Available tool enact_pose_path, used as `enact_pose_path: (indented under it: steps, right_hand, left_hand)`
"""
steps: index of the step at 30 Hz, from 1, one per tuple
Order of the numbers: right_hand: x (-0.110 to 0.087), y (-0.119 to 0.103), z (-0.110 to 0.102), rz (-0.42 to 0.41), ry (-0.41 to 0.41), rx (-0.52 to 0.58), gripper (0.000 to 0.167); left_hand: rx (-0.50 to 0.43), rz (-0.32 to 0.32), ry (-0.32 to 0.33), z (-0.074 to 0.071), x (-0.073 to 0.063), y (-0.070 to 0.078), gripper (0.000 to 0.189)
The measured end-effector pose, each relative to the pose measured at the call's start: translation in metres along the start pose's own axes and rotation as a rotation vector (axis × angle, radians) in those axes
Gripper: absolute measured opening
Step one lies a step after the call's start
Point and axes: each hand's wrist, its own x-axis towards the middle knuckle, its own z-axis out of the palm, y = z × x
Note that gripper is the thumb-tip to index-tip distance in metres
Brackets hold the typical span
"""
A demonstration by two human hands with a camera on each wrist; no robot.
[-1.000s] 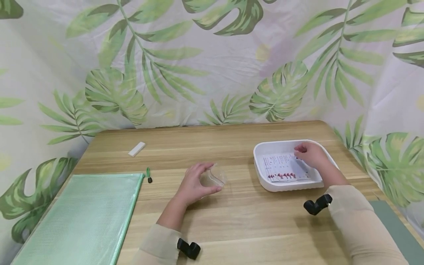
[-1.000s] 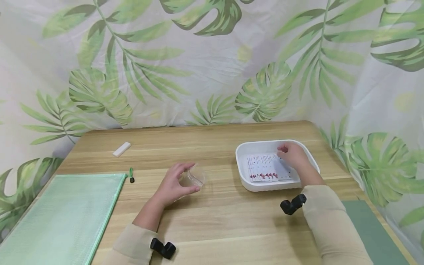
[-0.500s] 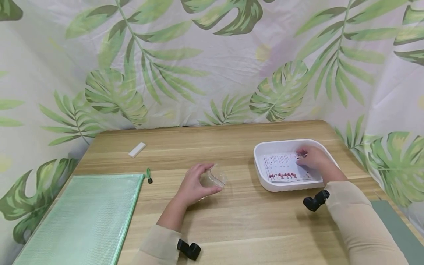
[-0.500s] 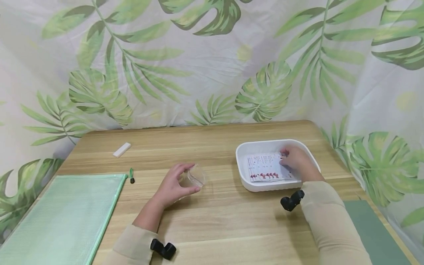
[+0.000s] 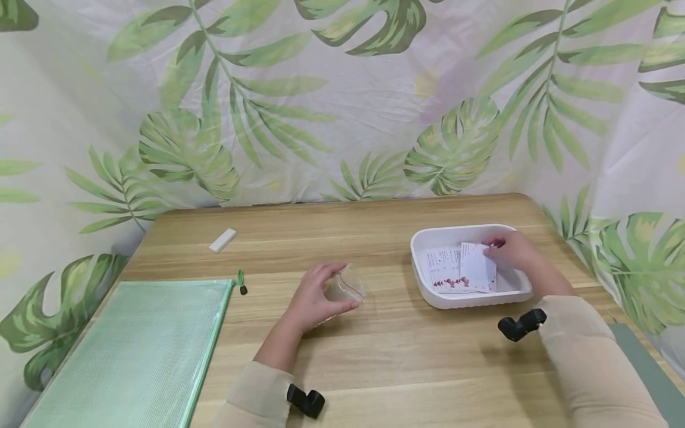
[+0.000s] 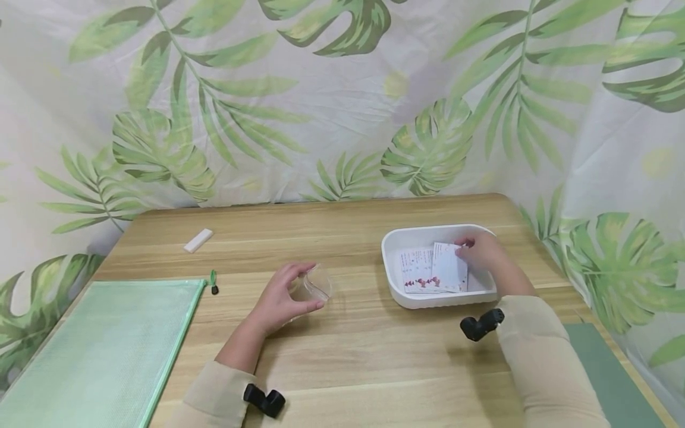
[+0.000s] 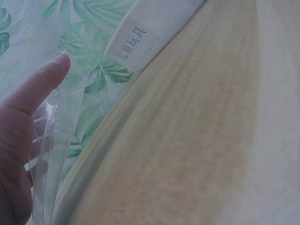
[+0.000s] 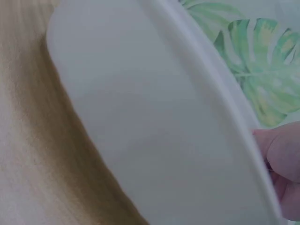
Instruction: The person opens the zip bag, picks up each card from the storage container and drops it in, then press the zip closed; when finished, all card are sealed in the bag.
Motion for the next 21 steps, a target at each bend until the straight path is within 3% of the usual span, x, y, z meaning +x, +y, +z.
enact_pose_path:
  steps: [5, 11, 15, 21]
  right_hand:
    - [-0.018, -0.014, -0.018, -0.109, 0.027, 0.044, 0.036]
    - [-0.042, -0.036, -0.033, -0.155, 0.102, 0.113, 0.035]
    - [-0.055, -0.054, -0.025, -0.189, 0.164, 0.201, 0.038]
    - [-0.068, -0.084, 0.006, -0.297, 0.233, 0.447, 0.044]
  left_hand:
    - [0.015, 0.024, 0.019, 0.0, 0.0, -0.001, 0.077]
    - [0.031, 0.051, 0.045, 0.0, 0.001, -0.002, 0.076]
    - [0.038, 0.054, 0.047, 0.0, 0.001, -0.003, 0.076]
    - [0.057, 0.069, 0.052, 0.0, 0.0, -0.004, 0.078]
